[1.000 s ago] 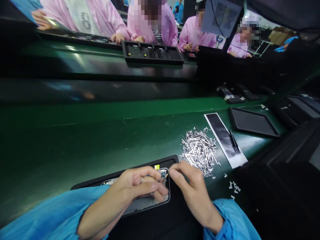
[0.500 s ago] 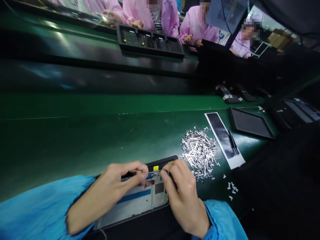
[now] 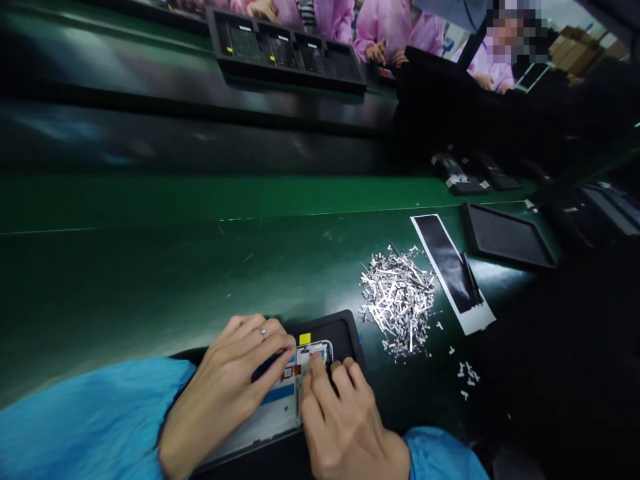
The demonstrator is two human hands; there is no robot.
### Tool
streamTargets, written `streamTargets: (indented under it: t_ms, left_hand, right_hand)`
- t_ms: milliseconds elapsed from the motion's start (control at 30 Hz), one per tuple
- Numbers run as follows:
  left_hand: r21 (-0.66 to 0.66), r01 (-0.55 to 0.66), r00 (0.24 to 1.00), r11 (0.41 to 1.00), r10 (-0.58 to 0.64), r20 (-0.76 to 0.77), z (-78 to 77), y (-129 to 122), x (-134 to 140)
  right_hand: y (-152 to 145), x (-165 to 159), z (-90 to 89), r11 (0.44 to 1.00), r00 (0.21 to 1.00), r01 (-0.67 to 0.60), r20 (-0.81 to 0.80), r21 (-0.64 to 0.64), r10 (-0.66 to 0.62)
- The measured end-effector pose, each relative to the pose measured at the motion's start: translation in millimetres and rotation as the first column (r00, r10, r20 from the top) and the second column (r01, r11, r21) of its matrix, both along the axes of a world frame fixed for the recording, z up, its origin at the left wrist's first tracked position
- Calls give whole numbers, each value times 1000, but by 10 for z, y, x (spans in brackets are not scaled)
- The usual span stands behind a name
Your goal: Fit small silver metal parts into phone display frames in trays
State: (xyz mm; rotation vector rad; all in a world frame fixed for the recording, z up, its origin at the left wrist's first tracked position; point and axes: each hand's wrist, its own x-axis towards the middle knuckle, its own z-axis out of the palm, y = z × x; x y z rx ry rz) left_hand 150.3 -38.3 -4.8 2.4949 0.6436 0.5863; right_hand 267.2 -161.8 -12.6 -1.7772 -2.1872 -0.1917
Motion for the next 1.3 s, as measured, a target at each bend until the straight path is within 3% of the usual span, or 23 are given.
streamTargets:
  t_ms: [367,1300]
  left_hand:
    - [65,-20,995,998,14,99,4,-34,2]
    - [69,-33,994,997,26,107,-18,-41,3]
  right_hand:
    - [56,17,71,997,993,-71,100,39,66]
    - [55,36,94,997,991,-70,118,27,67]
